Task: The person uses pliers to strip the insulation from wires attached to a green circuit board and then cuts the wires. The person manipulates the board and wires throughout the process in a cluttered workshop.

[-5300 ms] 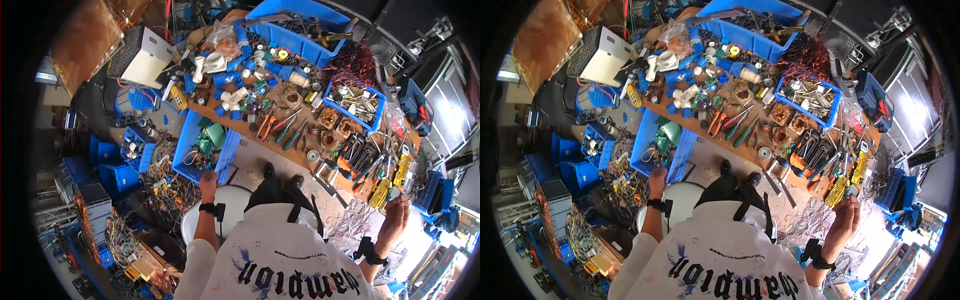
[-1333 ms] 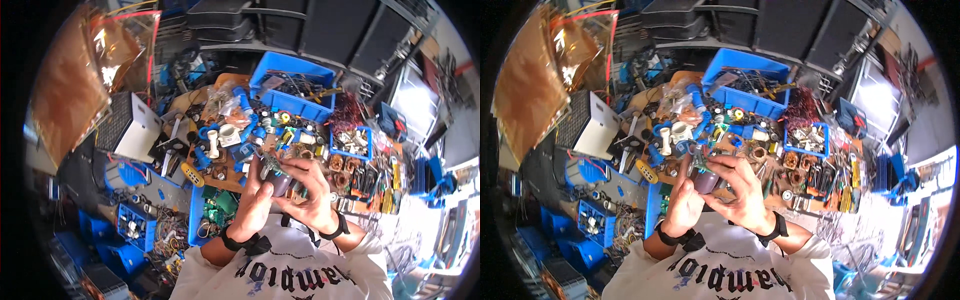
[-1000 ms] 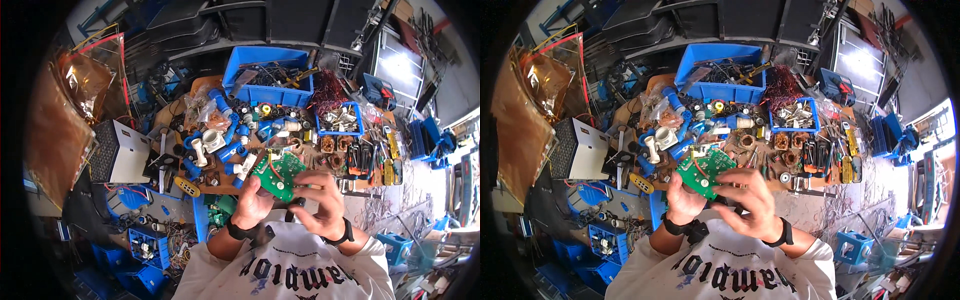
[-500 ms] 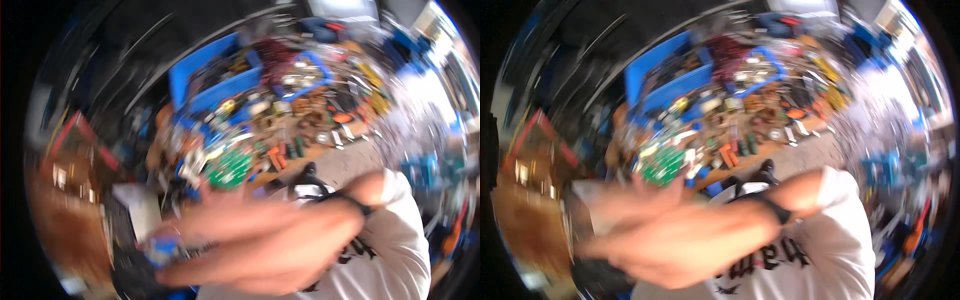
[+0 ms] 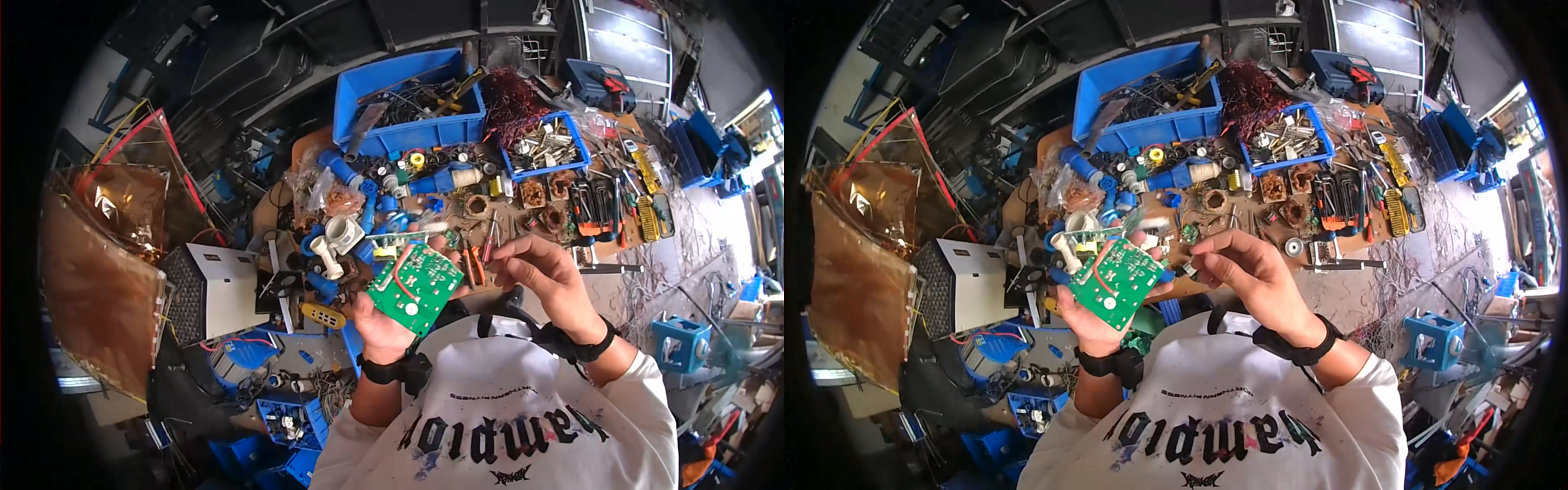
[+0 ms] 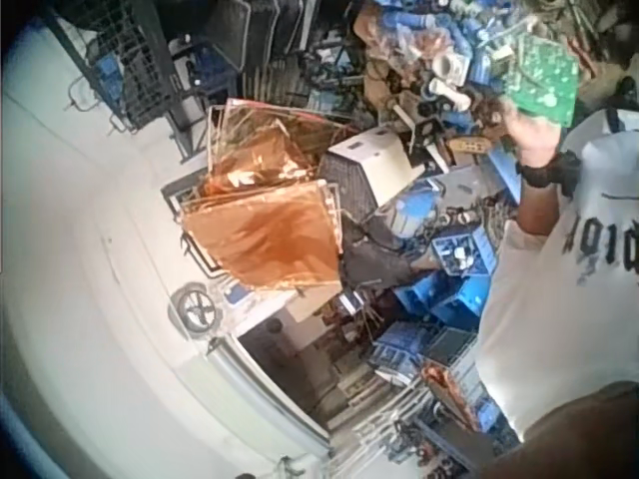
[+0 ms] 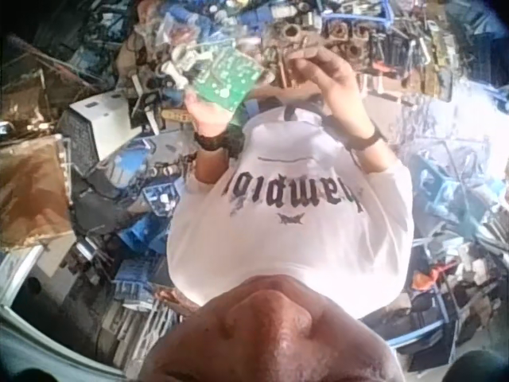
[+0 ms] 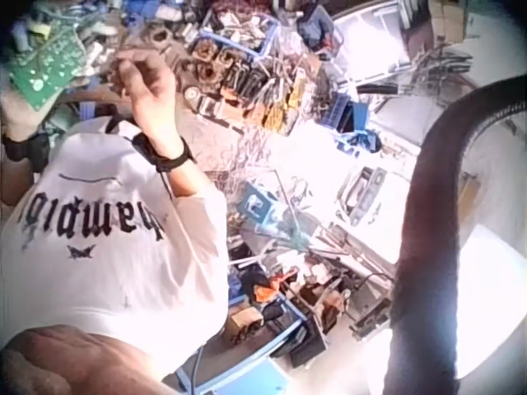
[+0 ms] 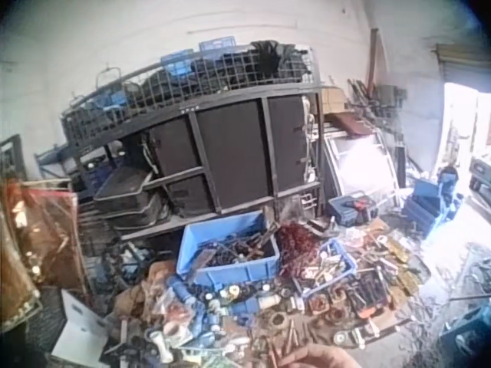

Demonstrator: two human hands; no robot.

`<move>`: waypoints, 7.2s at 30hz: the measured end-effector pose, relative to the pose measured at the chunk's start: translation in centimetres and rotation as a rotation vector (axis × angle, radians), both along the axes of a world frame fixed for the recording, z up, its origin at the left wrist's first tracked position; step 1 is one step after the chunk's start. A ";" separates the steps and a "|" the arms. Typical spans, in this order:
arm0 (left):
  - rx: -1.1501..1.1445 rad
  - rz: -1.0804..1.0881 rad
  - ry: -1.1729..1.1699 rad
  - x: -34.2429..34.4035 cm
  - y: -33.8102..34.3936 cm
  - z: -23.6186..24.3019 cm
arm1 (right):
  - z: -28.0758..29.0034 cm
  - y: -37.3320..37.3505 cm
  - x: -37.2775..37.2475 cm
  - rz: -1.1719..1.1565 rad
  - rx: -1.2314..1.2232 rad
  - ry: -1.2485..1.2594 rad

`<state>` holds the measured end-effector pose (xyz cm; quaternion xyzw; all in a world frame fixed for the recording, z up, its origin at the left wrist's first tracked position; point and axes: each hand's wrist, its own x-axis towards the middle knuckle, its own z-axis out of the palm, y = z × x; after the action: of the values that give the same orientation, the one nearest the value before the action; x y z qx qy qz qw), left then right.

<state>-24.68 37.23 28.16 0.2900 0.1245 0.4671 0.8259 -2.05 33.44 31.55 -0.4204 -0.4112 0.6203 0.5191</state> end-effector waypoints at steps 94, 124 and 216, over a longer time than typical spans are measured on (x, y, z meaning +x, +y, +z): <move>-0.053 0.059 0.031 14.2 -5.1 0.4 | -2.2 -3.7 14.6 -0.152 0.213 -0.129; -0.094 0.052 0.079 15.2 -7.2 -0.4 | -2.1 -3.2 14.5 0.082 -0.022 0.070; 0.382 -0.123 0.482 -4.9 -1.0 3.5 | 1.1 -3.4 -6.6 -0.139 0.207 -0.191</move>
<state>-29.61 36.23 31.63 0.5495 0.2089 0.3489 0.7299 -8.64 30.07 32.64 -0.4491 -0.4904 0.4941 0.5601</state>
